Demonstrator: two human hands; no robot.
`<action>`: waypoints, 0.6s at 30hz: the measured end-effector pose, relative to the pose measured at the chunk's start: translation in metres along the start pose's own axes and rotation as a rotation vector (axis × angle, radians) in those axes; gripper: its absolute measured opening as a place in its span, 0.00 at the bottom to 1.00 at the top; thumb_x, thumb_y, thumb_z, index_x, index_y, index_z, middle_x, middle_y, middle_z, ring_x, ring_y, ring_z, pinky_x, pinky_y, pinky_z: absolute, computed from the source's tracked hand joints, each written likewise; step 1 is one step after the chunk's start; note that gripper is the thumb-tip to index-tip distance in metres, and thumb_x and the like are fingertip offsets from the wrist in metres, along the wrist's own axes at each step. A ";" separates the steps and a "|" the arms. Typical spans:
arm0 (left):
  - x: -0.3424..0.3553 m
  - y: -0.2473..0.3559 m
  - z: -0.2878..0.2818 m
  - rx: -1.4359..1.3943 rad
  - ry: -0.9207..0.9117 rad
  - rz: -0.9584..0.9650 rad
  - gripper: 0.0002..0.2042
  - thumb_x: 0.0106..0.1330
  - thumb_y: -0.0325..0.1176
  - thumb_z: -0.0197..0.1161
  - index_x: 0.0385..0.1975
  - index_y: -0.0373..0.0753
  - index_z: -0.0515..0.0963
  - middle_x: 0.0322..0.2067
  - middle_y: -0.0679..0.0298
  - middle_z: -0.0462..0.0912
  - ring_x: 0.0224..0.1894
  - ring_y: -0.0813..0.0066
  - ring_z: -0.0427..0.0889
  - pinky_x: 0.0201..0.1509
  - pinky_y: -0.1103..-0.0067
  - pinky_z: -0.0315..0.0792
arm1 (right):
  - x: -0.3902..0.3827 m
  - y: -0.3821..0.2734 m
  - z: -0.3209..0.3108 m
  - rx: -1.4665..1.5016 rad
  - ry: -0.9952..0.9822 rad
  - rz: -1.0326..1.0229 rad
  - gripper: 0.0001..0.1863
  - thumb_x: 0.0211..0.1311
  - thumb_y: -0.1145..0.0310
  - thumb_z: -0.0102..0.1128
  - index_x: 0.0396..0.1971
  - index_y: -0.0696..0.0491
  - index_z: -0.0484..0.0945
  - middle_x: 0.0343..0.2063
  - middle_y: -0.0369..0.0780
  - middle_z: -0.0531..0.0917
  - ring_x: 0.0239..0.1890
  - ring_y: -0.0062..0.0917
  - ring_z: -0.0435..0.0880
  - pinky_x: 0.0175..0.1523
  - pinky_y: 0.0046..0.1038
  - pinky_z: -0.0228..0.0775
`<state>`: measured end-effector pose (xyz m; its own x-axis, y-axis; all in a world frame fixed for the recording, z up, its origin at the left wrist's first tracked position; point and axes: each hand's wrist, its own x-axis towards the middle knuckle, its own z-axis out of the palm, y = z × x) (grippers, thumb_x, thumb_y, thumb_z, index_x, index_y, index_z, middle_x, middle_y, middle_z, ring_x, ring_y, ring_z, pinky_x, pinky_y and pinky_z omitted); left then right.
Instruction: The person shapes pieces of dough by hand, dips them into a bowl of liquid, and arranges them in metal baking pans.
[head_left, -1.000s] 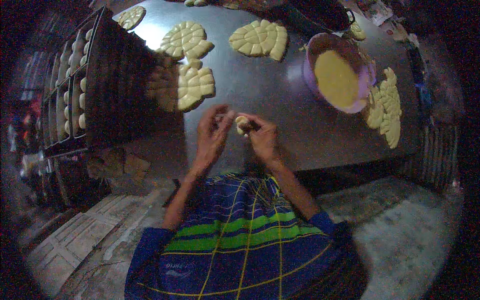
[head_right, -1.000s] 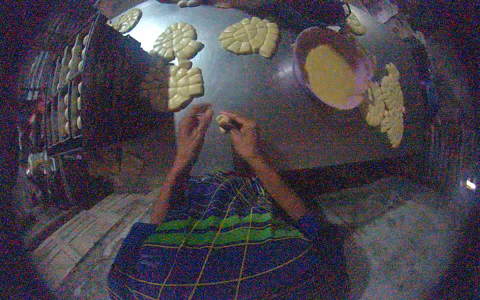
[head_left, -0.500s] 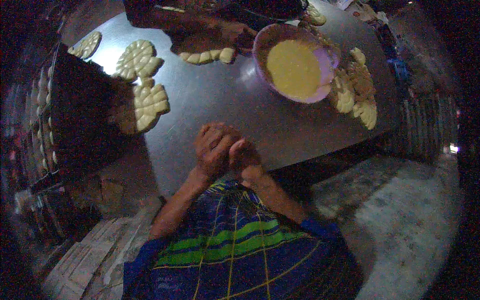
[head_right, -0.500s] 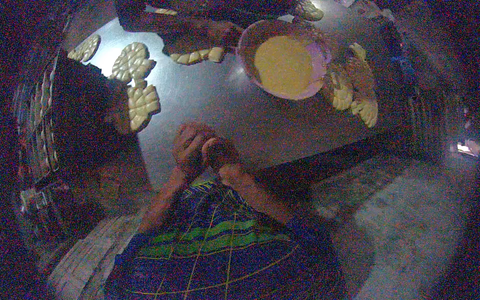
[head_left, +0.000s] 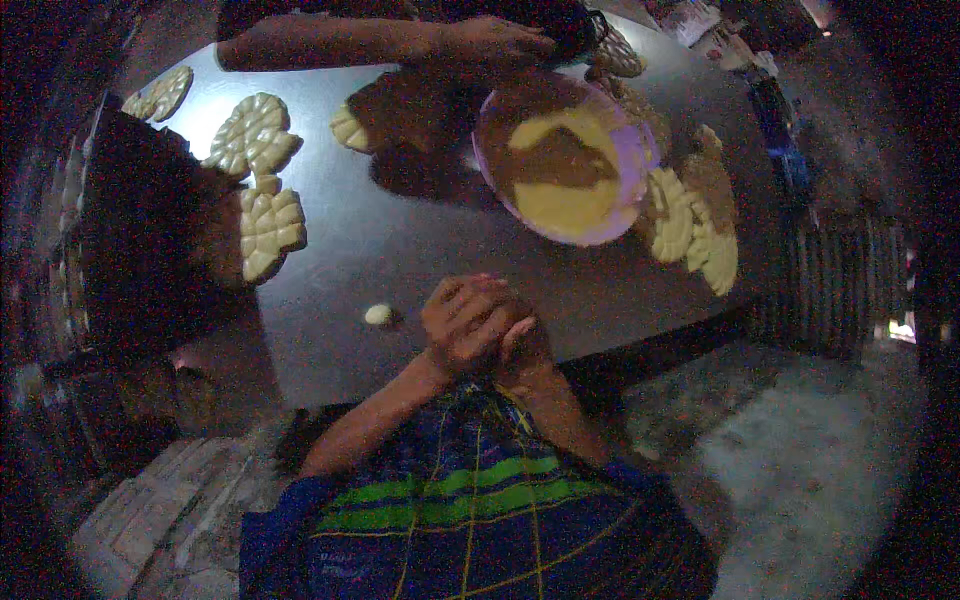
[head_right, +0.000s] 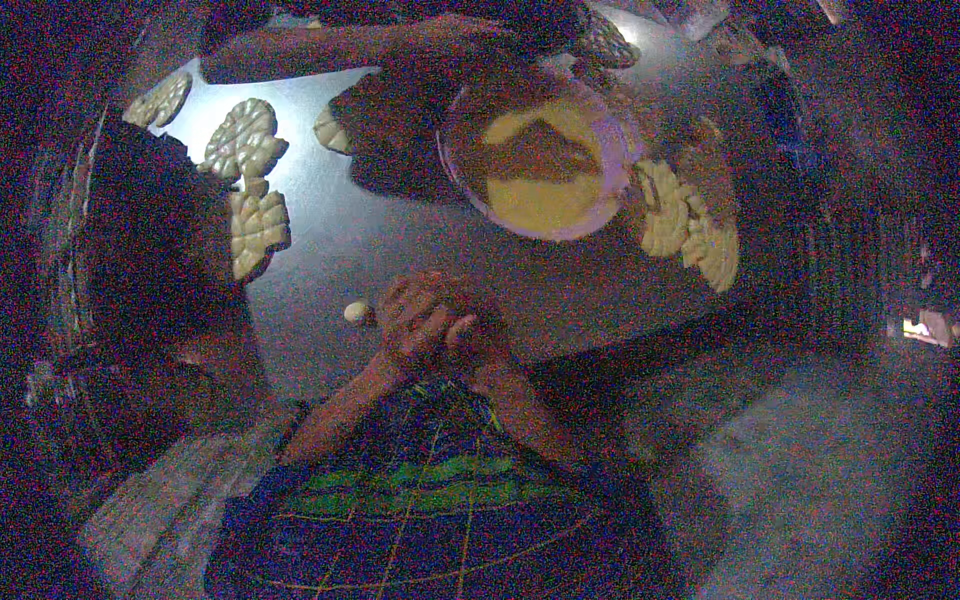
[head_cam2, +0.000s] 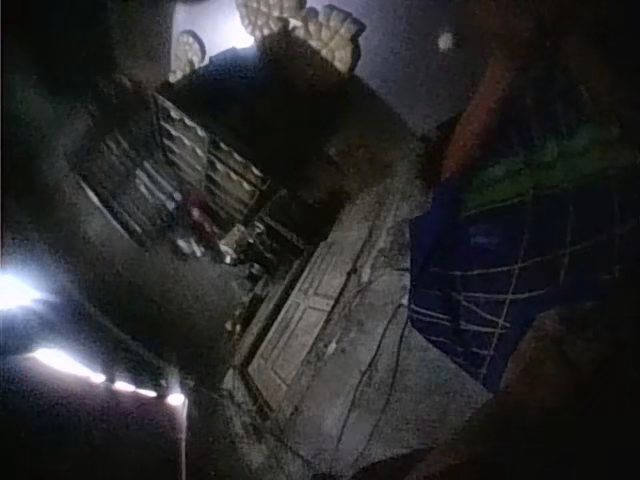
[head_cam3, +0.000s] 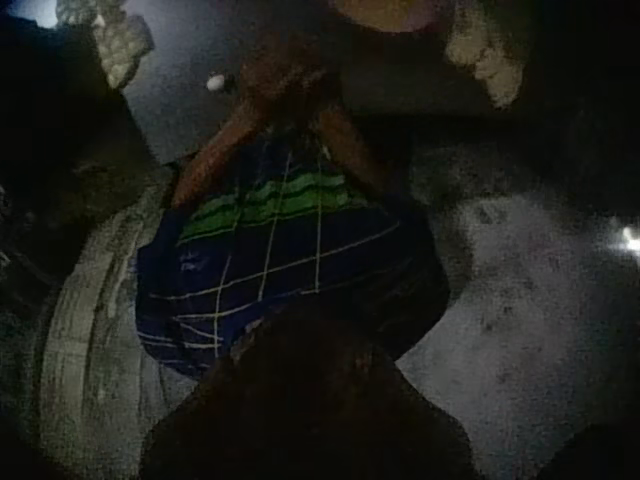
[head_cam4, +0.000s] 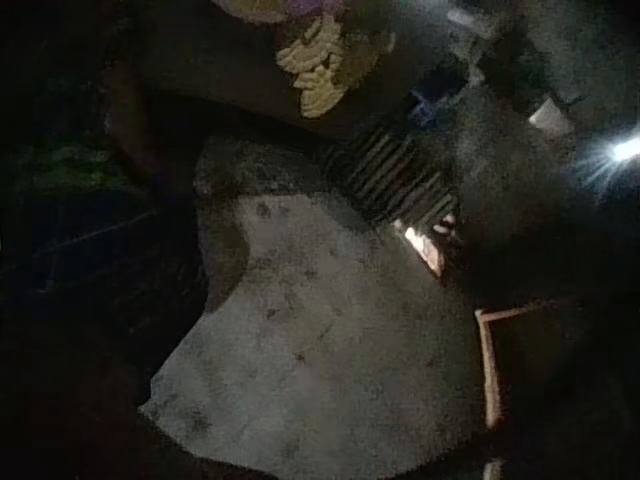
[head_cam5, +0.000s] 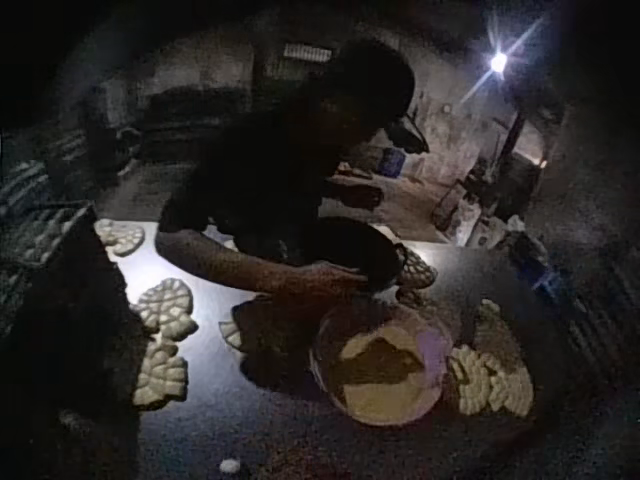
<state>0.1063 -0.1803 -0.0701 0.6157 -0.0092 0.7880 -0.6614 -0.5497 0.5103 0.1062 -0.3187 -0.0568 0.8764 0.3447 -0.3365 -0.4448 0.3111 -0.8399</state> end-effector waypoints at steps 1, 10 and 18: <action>-0.002 -0.002 0.005 -0.016 -0.021 -0.015 0.21 0.58 0.44 0.72 0.47 0.38 0.81 0.49 0.55 0.84 0.48 0.54 0.84 0.49 0.60 0.77 | 0.002 -0.004 -0.002 -0.021 -0.014 0.006 0.19 0.67 0.73 0.63 0.58 0.56 0.80 0.44 0.39 0.87 0.46 0.21 0.83 0.53 0.26 0.76; 0.039 0.015 0.003 -0.772 -0.078 -0.641 0.37 0.65 0.67 0.55 0.54 0.34 0.78 0.50 0.52 0.83 0.54 0.54 0.82 0.59 0.63 0.73 | 0.026 -0.060 -0.013 -0.253 -0.102 -0.005 0.19 0.67 0.76 0.62 0.58 0.55 0.80 0.42 0.38 0.88 0.44 0.20 0.83 0.51 0.25 0.76; 0.007 -0.025 -0.071 -0.467 -0.035 -1.237 0.15 0.75 0.41 0.57 0.48 0.35 0.80 0.48 0.59 0.84 0.53 0.67 0.81 0.62 0.70 0.71 | 0.200 -0.263 -0.035 -1.157 -0.172 -0.534 0.20 0.67 0.78 0.62 0.58 0.55 0.80 0.41 0.38 0.89 0.42 0.19 0.83 0.50 0.24 0.76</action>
<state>0.0967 -0.1077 -0.0529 0.9217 0.2615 -0.2864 0.2614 0.1267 0.9569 0.4053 -0.3627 0.0818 0.8219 0.5519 0.1411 0.4469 -0.4711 -0.7605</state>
